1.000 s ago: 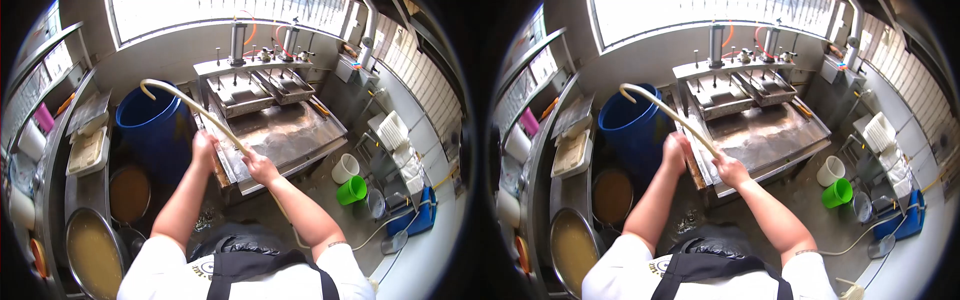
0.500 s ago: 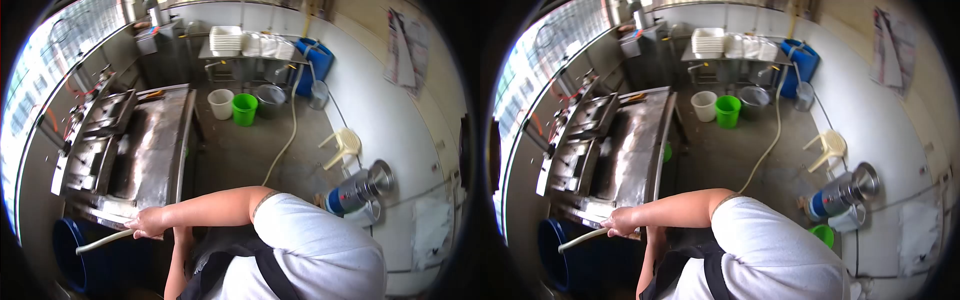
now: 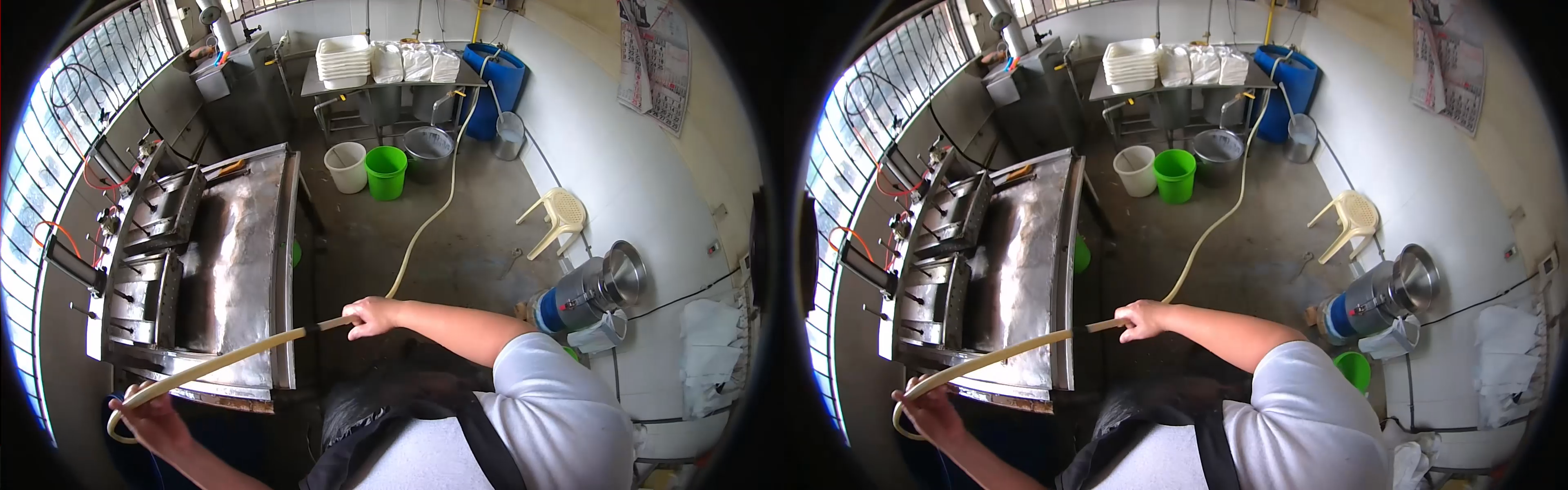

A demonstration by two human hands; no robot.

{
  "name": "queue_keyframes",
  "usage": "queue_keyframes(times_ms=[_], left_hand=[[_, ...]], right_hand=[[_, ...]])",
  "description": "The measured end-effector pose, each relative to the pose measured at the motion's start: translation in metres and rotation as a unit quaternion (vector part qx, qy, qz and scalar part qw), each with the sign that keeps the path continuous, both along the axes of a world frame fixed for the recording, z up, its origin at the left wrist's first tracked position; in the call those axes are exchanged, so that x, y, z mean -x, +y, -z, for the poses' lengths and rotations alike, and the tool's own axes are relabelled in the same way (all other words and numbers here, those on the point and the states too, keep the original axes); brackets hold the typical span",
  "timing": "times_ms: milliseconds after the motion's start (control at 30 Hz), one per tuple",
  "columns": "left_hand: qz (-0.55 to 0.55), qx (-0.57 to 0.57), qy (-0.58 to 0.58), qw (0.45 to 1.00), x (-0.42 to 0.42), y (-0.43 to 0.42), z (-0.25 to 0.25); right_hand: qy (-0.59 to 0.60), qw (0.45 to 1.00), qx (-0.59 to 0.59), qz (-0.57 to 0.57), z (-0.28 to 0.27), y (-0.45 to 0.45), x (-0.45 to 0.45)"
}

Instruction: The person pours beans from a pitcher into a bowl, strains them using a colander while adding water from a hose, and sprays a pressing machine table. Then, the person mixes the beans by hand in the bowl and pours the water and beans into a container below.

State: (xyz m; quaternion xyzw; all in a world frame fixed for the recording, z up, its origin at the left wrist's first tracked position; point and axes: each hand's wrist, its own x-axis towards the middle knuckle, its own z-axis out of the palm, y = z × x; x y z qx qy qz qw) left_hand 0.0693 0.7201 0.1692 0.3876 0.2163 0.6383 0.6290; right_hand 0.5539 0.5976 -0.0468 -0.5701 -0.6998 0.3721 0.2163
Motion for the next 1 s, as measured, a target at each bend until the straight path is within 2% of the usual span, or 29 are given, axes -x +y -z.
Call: queue_keyframes(times_ms=[67, 133, 167, 200, 300, 333, 367, 400, 467, 500, 567, 633, 667, 733, 767, 800, 833, 867, 933, 1000], left_hand=[[-0.11, 0.001, 0.014, 0.994, 0.027, 0.011, -0.029], [-0.104, -0.024, 0.001, 0.994, 0.072, 0.033, -0.049], [0.035, -0.103, 0.003, 0.994, 0.105, 0.05, -0.055], [0.175, -0.173, 0.015, 0.969, 0.137, 0.067, -0.06], [-0.043, -0.086, 0.001, 0.995, 0.269, 0.112, -0.058], [-0.12, -0.109, 0.08, 0.983, 0.243, 0.095, -0.066], [-0.2, -0.121, 0.16, 0.959, 0.217, 0.077, -0.074], [-0.351, -0.14, 0.302, 0.875, 0.189, 0.063, -0.081], [-0.336, -0.108, 0.295, 0.888, 0.182, 0.073, -0.082], [-0.325, -0.072, 0.29, 0.897, 0.191, 0.077, -0.077], [-0.301, 0.002, 0.276, 0.913, 0.212, 0.083, -0.059], [-0.276, 0.075, 0.261, 0.922, 0.214, 0.085, -0.043], [-0.275, 0.077, 0.26, 0.922, 0.206, 0.087, -0.037], [-0.203, 0.195, 0.19, 0.941, 0.188, 0.099, -0.032], [-0.198, 0.196, 0.191, 0.941, 0.174, 0.106, -0.034], [-0.165, 0.233, 0.171, 0.943, 0.154, 0.11, -0.039], [-0.133, 0.27, 0.148, 0.942, 0.123, 0.107, -0.047], [-0.103, 0.306, 0.123, 0.938, 0.108, 0.103, -0.047], [-0.295, 0.124, 0.145, 0.936, 0.123, 0.151, 0.005], [-0.126, -0.007, 0.218, 0.968, 0.166, 0.185, 0.032]], right_hand=[[-0.027, 0.998, -0.055, 0.027, 0.036, 0.005, -0.033], [-0.064, 0.996, -0.04, 0.037, 0.073, 0.002, -0.081], [-0.075, 0.996, -0.035, 0.04, 0.084, -0.006, -0.107], [-0.129, 0.99, 0.013, 0.047, 0.092, -0.015, -0.132], [-0.297, 0.944, 0.067, 0.129, 0.113, -0.061, -0.209], [-0.343, 0.926, 0.047, 0.152, 0.116, -0.081, -0.235], [-0.372, 0.91, 0.045, 0.18, 0.113, -0.099, -0.26], [-0.402, 0.89, 0.045, 0.208, 0.105, -0.117, -0.283], [-0.357, 0.882, -0.035, 0.306, 0.096, -0.15, -0.328], [-0.361, 0.853, -0.088, 0.367, 0.088, -0.157, -0.343], [-0.382, 0.777, -0.19, 0.462, 0.059, -0.159, -0.371], [-0.307, 0.733, -0.188, 0.576, 0.019, -0.152, -0.404], [-0.254, 0.72, -0.173, 0.623, -0.007, -0.15, -0.42], [-0.205, 0.693, -0.201, 0.661, -0.067, -0.149, -0.451], [-0.222, 0.672, -0.274, 0.651, -0.084, -0.149, -0.477], [-0.208, 0.664, -0.259, 0.67, -0.12, -0.147, -0.493], [-0.244, 0.646, -0.311, 0.654, -0.148, -0.142, -0.514], [-0.219, 0.641, -0.32, 0.662, -0.183, -0.135, -0.524], [-0.245, 0.608, -0.376, 0.656, -0.243, -0.119, -0.545], [-0.234, 0.594, -0.405, 0.654, -0.293, -0.104, -0.556]])
